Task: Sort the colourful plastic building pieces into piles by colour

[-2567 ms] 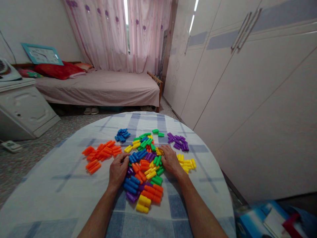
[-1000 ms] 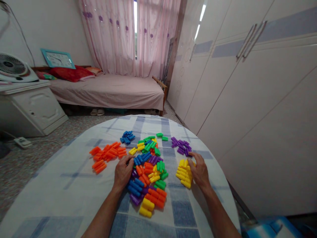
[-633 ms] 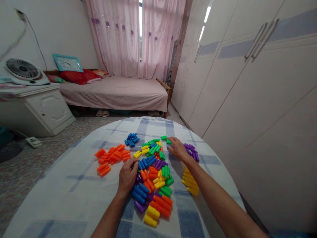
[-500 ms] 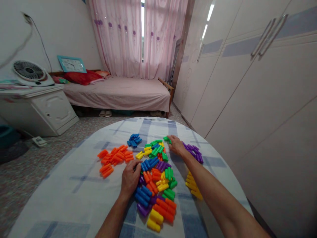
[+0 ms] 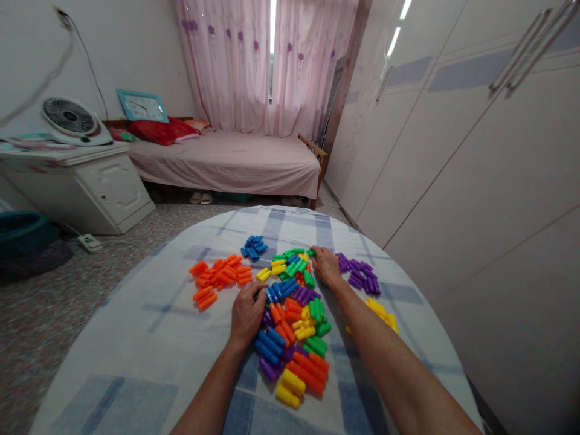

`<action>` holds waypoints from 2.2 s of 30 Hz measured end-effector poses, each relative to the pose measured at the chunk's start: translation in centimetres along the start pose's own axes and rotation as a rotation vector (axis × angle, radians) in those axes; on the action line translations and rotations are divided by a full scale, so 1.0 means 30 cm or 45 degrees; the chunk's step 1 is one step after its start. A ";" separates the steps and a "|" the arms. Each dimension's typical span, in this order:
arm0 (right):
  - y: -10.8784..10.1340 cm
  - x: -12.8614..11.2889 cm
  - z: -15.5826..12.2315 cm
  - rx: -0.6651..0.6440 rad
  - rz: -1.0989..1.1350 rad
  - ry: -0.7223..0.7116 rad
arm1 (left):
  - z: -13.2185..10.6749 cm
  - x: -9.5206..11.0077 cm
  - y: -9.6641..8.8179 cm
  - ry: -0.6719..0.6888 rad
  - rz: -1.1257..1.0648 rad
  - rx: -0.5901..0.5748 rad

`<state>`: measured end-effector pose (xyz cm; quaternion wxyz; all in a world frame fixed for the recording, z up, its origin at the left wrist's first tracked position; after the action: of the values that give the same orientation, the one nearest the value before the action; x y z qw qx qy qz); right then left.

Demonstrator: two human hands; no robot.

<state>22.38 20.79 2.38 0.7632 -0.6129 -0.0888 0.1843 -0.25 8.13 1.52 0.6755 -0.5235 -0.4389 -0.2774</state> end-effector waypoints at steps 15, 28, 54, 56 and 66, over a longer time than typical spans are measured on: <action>-0.057 -0.017 -0.115 0.066 0.025 0.085 | 0.003 -0.006 0.005 -0.001 0.010 -0.001; -0.212 -0.223 -0.269 0.417 0.725 -0.264 | 0.005 -0.010 0.005 0.003 0.027 0.001; 0.042 -0.236 0.195 -0.448 0.211 -0.238 | -0.008 0.001 0.001 -0.004 -0.027 -0.007; 0.047 -0.247 0.200 -0.464 0.211 -0.262 | -0.008 0.003 0.000 -0.009 -0.024 -0.008; 0.042 -0.251 0.198 -0.454 0.175 -0.311 | -0.004 0.005 0.002 -0.008 -0.013 0.001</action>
<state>13.10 23.46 3.22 0.6122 -0.7157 -0.1699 0.2900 -0.09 8.03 1.62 0.6729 -0.5220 -0.4436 -0.2792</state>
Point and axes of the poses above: each hand's wrist, its own z-axis towards the middle knuckle, its own y-axis out of the palm, x = y × z, the point moved 8 cm from there along z, towards the middle knuckle, and after that the axes turned 15 degrees about -y, right-handed, at the moved point
